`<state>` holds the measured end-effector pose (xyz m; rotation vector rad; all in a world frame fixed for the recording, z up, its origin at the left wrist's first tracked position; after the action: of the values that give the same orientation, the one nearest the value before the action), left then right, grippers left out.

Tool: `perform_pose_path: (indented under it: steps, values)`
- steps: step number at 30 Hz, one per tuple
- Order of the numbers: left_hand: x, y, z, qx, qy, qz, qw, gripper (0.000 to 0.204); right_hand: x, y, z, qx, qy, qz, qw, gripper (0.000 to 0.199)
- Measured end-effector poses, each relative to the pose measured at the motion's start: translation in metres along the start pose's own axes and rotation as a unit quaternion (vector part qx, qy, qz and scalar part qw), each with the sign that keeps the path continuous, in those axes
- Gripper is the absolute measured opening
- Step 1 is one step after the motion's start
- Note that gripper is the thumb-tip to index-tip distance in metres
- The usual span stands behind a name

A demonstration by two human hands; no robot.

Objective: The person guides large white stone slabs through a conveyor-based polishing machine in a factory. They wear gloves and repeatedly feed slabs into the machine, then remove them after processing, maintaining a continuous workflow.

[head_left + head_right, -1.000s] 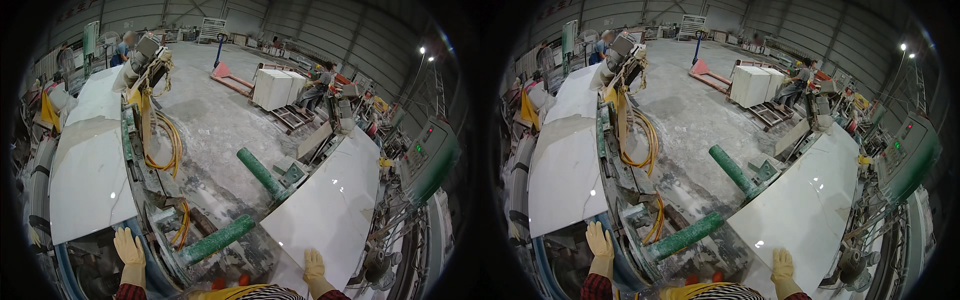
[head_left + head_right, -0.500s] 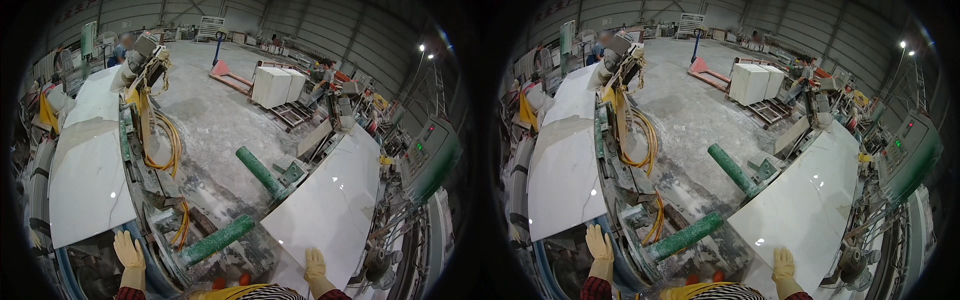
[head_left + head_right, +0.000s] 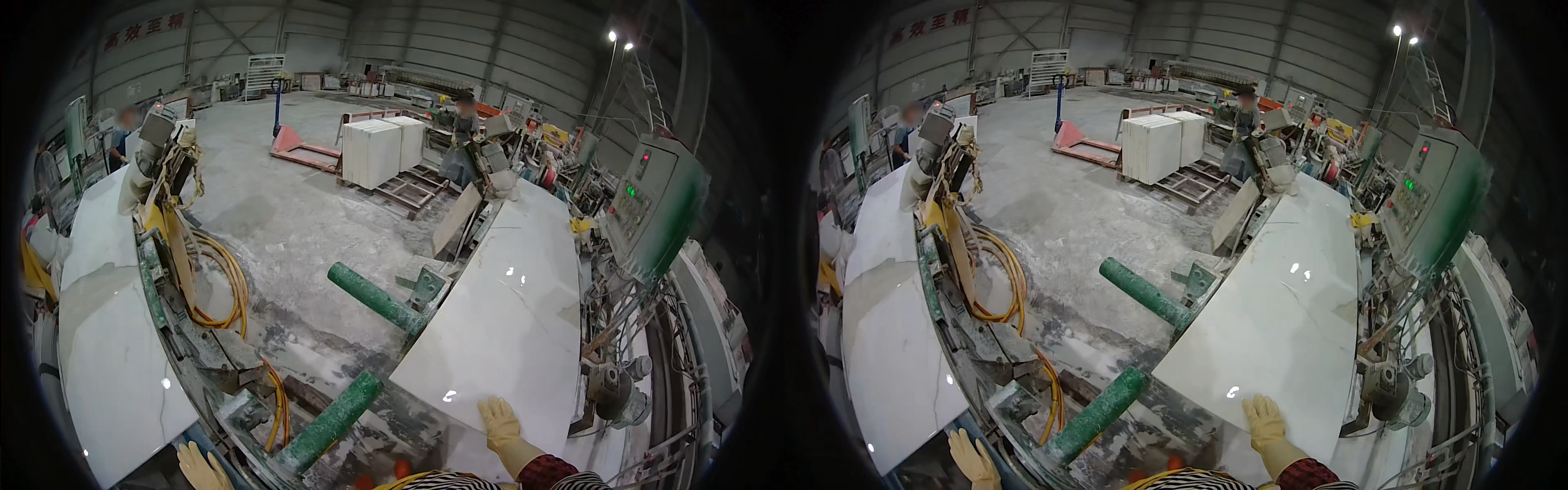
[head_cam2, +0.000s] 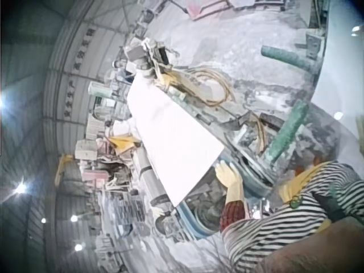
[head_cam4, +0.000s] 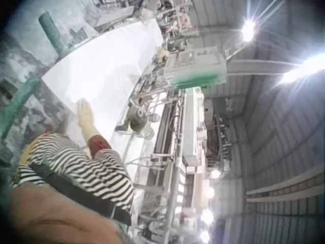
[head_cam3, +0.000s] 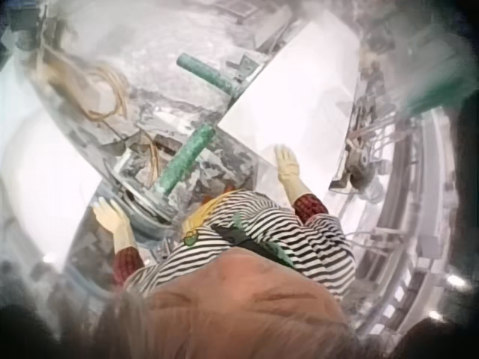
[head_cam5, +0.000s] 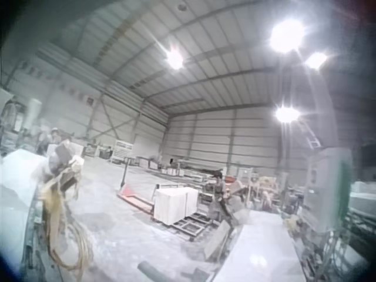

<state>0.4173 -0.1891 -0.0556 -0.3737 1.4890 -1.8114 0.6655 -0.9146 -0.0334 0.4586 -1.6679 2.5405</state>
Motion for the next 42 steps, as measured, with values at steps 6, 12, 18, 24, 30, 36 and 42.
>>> perform_pose_path:
  steps: [6,12,18,24,30,36,42]
  values:
    - [0.003,-0.02,0.02,0.018,0.031,0.018,0.999,0.062,0.001,-0.006,0.002,0.016,0.001,-0.007,1.0,0.093]
    - [0.01,0.026,-0.024,0.009,-0.002,0.022,1.0,0.058,0.001,-0.016,0.002,0.022,0.0,0.003,1.0,0.091]
    - [0.014,0.029,-0.026,0.009,0.016,0.029,0.999,0.06,0.001,-0.008,0.008,-0.009,0.011,0.026,1.0,0.087]
    - [0.015,0.039,-0.036,0.011,0.026,0.037,0.999,0.057,0.005,-0.016,0.009,-0.042,0.015,0.082,0.996,0.088]
    - [0.02,0.035,-0.033,0.005,0.018,0.037,0.999,0.058,0.011,-0.029,0.004,-0.064,-0.002,0.17,0.983,0.094]
    - [0.023,0.021,-0.007,0.017,0.0,0.016,1.0,0.058,0.009,-0.036,0.0,-0.073,-0.023,0.239,0.968,0.086]
    - [0.036,0.025,-0.031,0.025,0.012,0.053,0.998,0.058,-0.009,-0.059,-0.021,-0.119,-0.062,0.252,0.959,0.081]
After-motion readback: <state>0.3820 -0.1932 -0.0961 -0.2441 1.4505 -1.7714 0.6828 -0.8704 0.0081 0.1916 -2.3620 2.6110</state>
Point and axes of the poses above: each hand's wrist, its own x-axis away from the middle knuckle, its own y-axis out of the palm, z = x × y, the point moved 4 cm from there along -x, towards the middle knuckle, and after that the axes turned 15 degrees about x, right-handed, at the moved point
